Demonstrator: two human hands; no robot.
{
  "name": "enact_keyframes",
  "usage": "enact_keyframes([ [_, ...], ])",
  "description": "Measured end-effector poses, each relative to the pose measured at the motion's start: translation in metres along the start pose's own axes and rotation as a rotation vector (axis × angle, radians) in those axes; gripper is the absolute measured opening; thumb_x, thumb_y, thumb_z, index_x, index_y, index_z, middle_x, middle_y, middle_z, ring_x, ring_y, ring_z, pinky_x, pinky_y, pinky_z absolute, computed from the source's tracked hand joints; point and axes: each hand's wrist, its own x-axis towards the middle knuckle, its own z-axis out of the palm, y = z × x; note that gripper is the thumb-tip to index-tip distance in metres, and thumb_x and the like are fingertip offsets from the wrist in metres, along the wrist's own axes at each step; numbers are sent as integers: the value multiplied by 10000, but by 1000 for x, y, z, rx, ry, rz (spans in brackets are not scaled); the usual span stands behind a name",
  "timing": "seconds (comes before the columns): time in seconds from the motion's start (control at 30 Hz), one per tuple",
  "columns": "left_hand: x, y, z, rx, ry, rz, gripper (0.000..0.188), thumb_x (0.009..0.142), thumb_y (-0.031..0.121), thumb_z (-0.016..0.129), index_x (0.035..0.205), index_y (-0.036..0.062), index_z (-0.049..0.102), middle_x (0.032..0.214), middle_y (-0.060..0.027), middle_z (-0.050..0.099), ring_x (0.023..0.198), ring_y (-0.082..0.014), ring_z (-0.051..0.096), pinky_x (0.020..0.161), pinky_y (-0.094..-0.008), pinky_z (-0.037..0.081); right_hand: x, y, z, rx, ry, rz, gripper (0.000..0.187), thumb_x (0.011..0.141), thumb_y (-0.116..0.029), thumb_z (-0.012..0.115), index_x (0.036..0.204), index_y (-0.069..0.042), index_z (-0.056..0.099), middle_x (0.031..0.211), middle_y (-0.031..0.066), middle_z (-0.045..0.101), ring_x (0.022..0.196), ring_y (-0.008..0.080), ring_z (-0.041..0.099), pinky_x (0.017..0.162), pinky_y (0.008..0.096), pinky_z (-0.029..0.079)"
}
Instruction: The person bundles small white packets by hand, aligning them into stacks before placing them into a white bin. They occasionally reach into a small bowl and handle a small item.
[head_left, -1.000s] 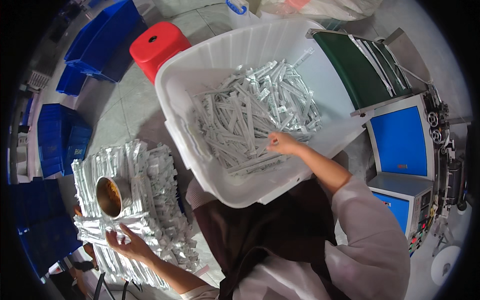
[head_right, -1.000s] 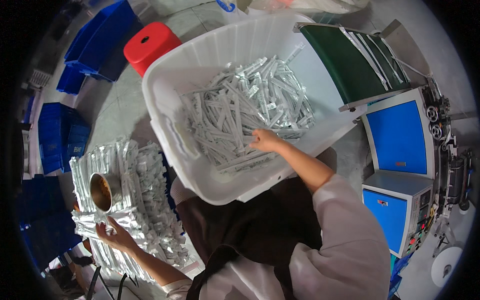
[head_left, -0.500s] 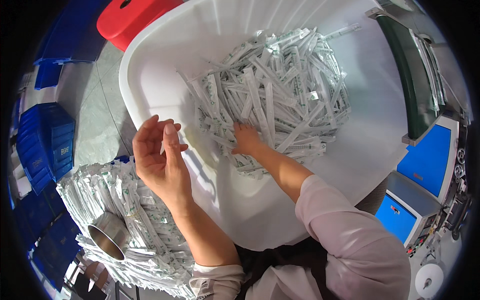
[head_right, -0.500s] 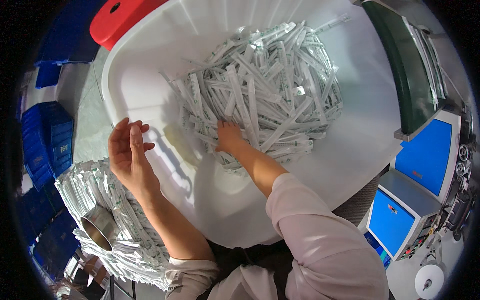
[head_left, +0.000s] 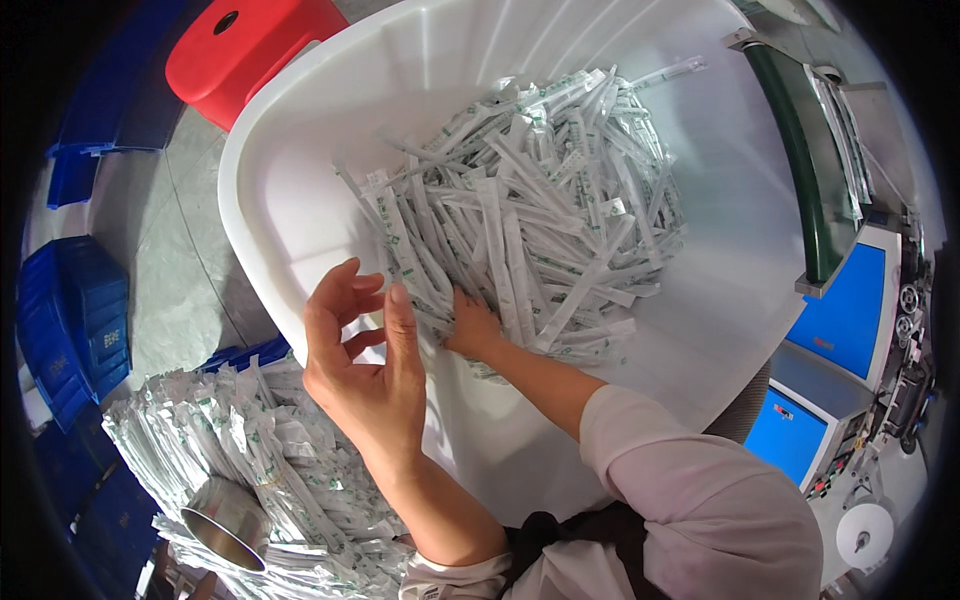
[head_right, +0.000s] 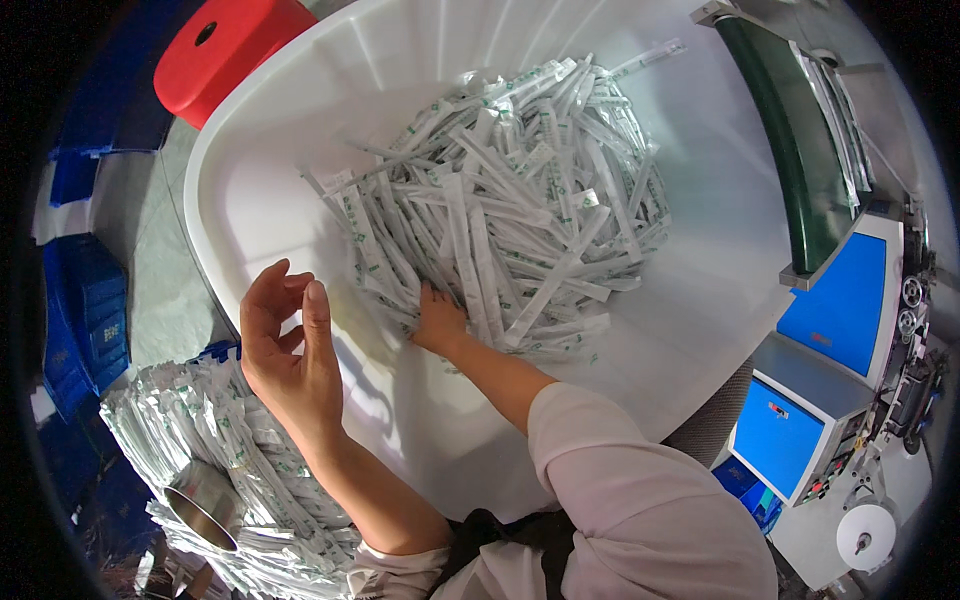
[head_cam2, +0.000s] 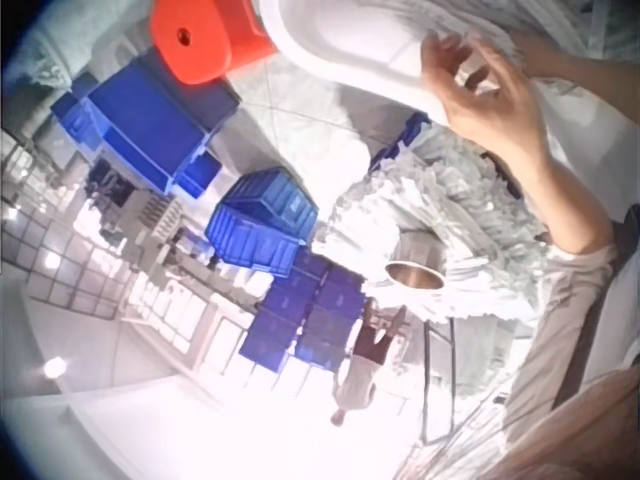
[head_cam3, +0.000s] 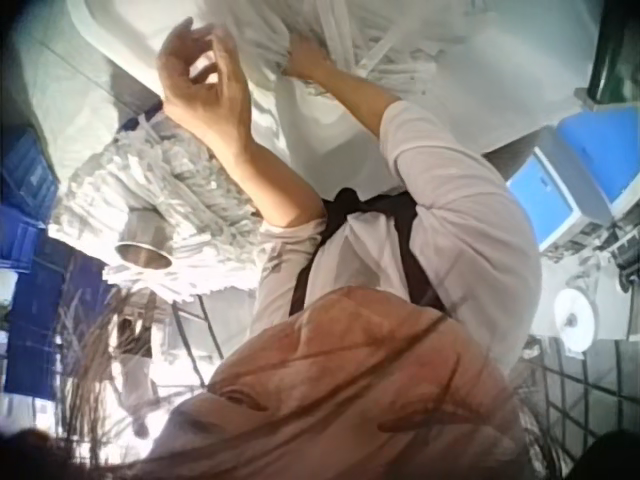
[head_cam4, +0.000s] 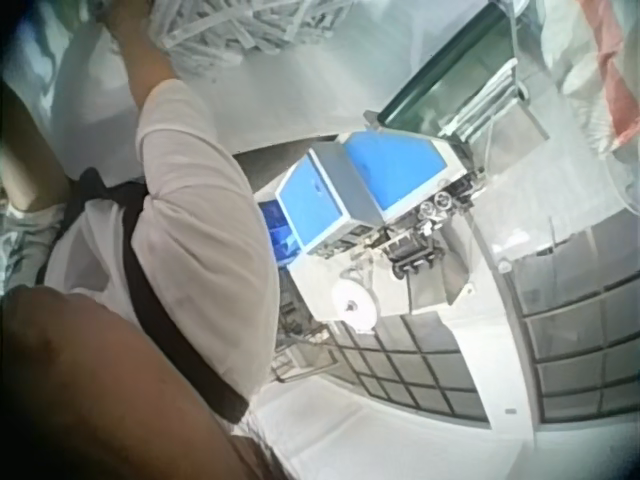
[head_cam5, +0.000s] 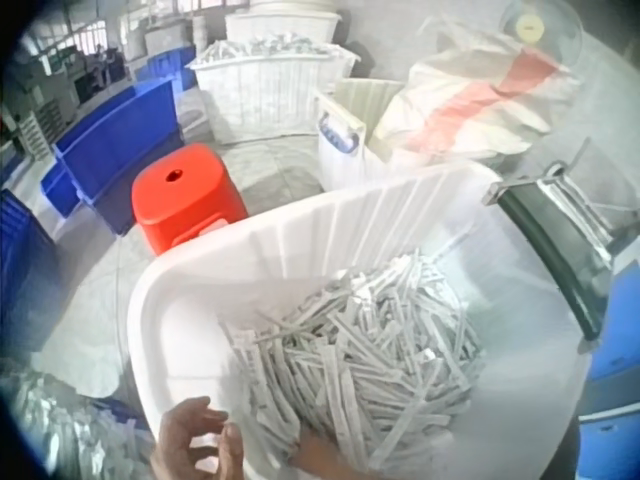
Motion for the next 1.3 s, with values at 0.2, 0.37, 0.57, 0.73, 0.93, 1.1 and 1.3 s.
enact_keyframes([
  [0.2, -1, -5, -1, -58, 24, -35, 298, 781, 150, 674, 1028, 25, 563, 843, -60, 620, 736, -115, 600, 564, -215, 482, 35, -8, -23, 165, -443, 101, 954, 534, -352, 779, 1281, -8, 295, 1039, 205, 580, 990, 332, 556, 869, 393, 439],
  [0.37, -1, -4, 1, -9, 1, -11, 298, 782, 158, 676, 1031, 35, 567, 839, -47, 620, 735, -106, 595, 562, -205, 461, 40, 11, -26, 438, -573, -41, 999, 461, -317, 818, 1262, 14, 321, 1130, 211, 538, 1063, 335, 512, 923, 353, 401],
  [0.57, -2, 3, 5, 31, -12, 12, 292, 784, 157, 672, 1033, 42, 570, 836, -45, 621, 725, -103, 591, 555, -204, 454, 45, 20, 4, 661, -553, 10, 1039, 444, -220, 823, 1294, 29, 281, 1230, 218, 460, 1161, 311, 437, 987, 318, 342],
  [0.73, -4, -8, 6, 58, -28, 12, 289, 787, 155, 668, 1034, 42, 570, 835, -46, 621, 724, -106, 591, 559, -207, 455, 33, 5, -16, 692, -513, -65, 998, 448, -197, 812, 1279, 36, 311, 1228, 220, 460, 1155, 308, 440, 987, 317, 341],
  [0.93, -4, -1, 9, -83, -79, -18, 291, 792, 131, 663, 1041, 20, 561, 841, -56, 616, 744, -111, 588, 586, -208, 472, 46, 24, 26, 881, -568, 64, 931, 461, -173, 799, 1265, 2, 364, 1219, 176, 482, 1140, 290, 450, 981, 314, 341],
  [1.1, 1, 2, 6, -123, -73, -37, 306, 799, 115, 658, 1048, -22, 545, 873, -86, 604, 764, -115, 584, 623, -207, 479, 40, 16, 9, 922, -557, 58, 867, 497, -148, 779, 1256, -6, 384, 1198, 161, 499, 1132, 270, 456, 958, 317, 363],
  [1.3, 2, -8, 1, -258, -67, -65, 284, 806, 74, 638, 1053, -27, 541, 851, -71, 605, 751, -92, 563, 657, -202, 464, -2, -8, -79, 1122, -938, 291, 670, 575, -118, 755, 1175, -2, 482, 1089, 138, 558, 1033, 243, 519, 883, 351, 429],
])
